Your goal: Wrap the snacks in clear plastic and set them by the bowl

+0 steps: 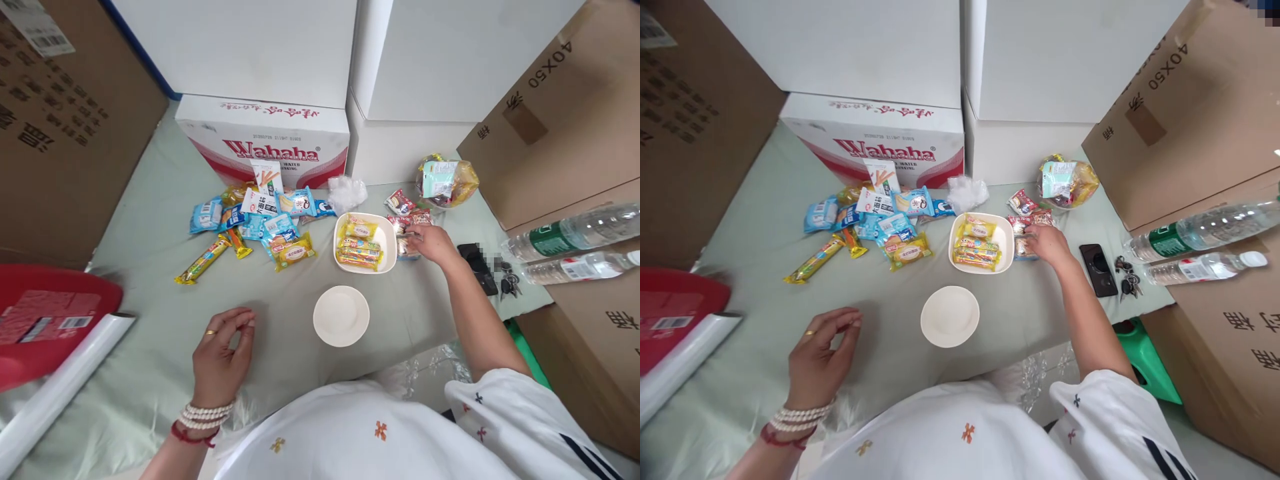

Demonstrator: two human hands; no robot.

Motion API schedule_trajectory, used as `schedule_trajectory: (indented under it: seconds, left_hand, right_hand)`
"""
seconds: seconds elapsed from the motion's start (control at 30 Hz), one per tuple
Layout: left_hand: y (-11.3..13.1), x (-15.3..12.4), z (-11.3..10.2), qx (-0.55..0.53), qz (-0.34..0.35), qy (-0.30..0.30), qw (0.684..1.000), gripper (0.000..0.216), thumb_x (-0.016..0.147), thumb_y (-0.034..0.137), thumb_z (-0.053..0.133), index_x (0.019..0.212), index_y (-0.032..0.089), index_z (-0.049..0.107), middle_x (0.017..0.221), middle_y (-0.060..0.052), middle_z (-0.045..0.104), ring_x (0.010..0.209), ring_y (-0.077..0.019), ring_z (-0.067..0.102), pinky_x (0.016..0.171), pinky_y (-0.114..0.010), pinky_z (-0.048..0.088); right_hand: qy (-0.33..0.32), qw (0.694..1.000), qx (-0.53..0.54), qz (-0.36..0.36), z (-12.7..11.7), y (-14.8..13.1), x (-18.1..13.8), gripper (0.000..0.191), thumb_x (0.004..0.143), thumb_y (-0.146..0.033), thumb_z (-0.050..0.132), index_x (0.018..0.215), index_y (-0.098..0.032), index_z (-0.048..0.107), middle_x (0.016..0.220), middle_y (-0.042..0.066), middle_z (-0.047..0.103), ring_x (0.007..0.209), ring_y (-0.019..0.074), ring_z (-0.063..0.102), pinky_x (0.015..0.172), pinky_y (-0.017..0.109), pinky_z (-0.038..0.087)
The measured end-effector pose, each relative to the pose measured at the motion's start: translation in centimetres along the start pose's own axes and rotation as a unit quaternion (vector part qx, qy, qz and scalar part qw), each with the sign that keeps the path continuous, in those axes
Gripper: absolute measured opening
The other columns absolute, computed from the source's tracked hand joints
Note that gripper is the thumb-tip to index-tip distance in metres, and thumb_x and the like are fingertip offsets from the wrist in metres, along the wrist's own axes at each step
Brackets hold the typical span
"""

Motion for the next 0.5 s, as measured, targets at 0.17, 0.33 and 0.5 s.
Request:
schedule_trajectory:
  seconds: [0.17, 0.33, 0.5]
  left_hand:
    - [1.7, 1.9, 1.1, -0.019, 0.016, 0.003, 1.0, 0.016, 0.096, 0.029, 0.059, 0.098, 0.023, 0.073, 0.104, -0.005, 0.072, 0.094, -0.0199, 0.07, 0.088, -0.036, 0.056]
    - [2.3, 1.5, 1.9, -0.022, 0.028, 0.003, 0.999, 0.015, 0.096, 0.027, 0.059, 0.097, 0.022, 0.074, 0.104, -0.005, 0.072, 0.096, -0.0197, 0.07, 0.088, -0.035, 0.057]
    - [0.4, 0.3, 1.9, -0.003, 0.005, -0.004, 1.0, 0.017, 0.095, 0.031, 0.058, 0.095, 0.023, 0.073, 0.104, -0.006, 0.072, 0.096, -0.0212, 0.07, 0.087, -0.037, 0.056]
  right_hand:
    - [-0.093, 0.995, 0.041, 0.017, 1.7, 3.8, 1.6, 0.043, 0.087, -0.04, 0.068, 0.127, -0.023, 0.073, 0.11, 0.004, 0.078, 0.1, 0.0235, 0.07, 0.087, 0.03, 0.05]
    - [-0.139, 0.99, 0.02, -0.002, 2.5, 4.1, 1.3, 0.042, 0.084, -0.05, 0.071, 0.114, -0.021, 0.078, 0.094, 0.004, 0.076, 0.089, 0.0222, 0.068, 0.079, 0.028, 0.048]
    - [-0.089, 0.99, 0.104, -0.041, 3.0, 4.1, -0.8, 0.038, 0.083, -0.053, 0.07, 0.103, -0.021, 0.077, 0.107, 0.007, 0.072, 0.107, 0.0247, 0.064, 0.092, 0.03, 0.049]
Point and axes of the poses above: each hand's wrist, its own x-axis towards the middle knuckle, its own z-axis out of the palm, y = z × x, the point moved 8 cm from there along x, towards the middle knuckle
